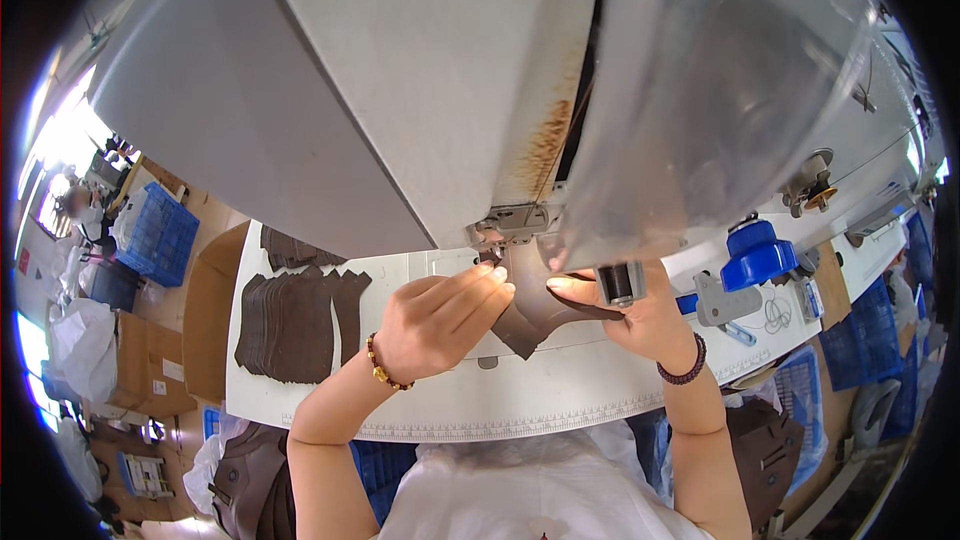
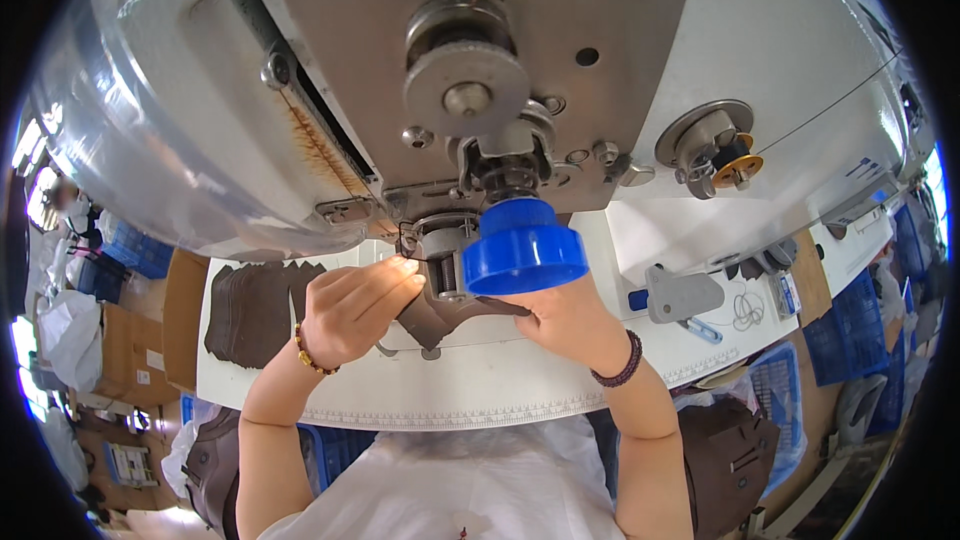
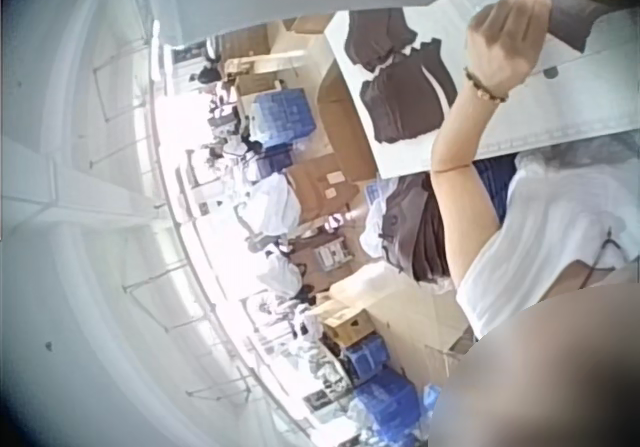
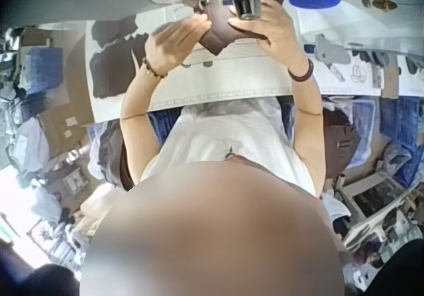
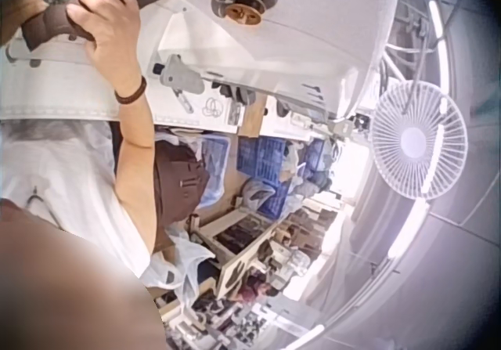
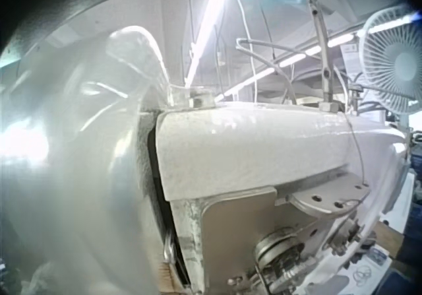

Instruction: The recorder is using a sewing machine to stitch together pieces of brown leather for shoes.

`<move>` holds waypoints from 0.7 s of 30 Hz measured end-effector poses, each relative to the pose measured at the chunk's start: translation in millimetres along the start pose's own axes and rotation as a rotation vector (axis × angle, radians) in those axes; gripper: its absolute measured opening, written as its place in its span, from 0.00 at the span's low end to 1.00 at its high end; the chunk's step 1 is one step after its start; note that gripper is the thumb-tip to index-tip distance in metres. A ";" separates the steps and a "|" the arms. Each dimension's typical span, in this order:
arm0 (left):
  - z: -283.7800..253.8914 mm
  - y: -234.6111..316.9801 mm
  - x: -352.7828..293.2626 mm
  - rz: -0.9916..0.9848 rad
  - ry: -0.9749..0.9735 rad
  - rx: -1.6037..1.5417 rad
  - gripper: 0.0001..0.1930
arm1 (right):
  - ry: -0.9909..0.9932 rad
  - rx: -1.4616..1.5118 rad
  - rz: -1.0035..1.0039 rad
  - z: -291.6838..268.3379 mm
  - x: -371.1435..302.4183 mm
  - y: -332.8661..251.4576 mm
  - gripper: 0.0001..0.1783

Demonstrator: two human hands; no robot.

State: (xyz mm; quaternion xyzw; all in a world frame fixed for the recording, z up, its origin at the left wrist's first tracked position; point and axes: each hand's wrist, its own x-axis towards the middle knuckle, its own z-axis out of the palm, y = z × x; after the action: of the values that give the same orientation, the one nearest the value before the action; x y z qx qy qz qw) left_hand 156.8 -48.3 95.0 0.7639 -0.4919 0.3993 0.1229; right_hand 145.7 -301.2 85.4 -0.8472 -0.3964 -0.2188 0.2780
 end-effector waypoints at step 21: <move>12.8 30.5 -3.9 -0.046 0.120 0.009 0.14 | 0.195 -0.093 -0.150 16.0 6.0 -10.5 0.23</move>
State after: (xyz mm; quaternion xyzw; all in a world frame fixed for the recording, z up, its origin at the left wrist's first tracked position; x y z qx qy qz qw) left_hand 136.3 -67.9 77.5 0.7500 -0.4644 0.4437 0.1581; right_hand 143.3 -282.0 80.1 -0.8017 -0.4193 -0.3385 0.2587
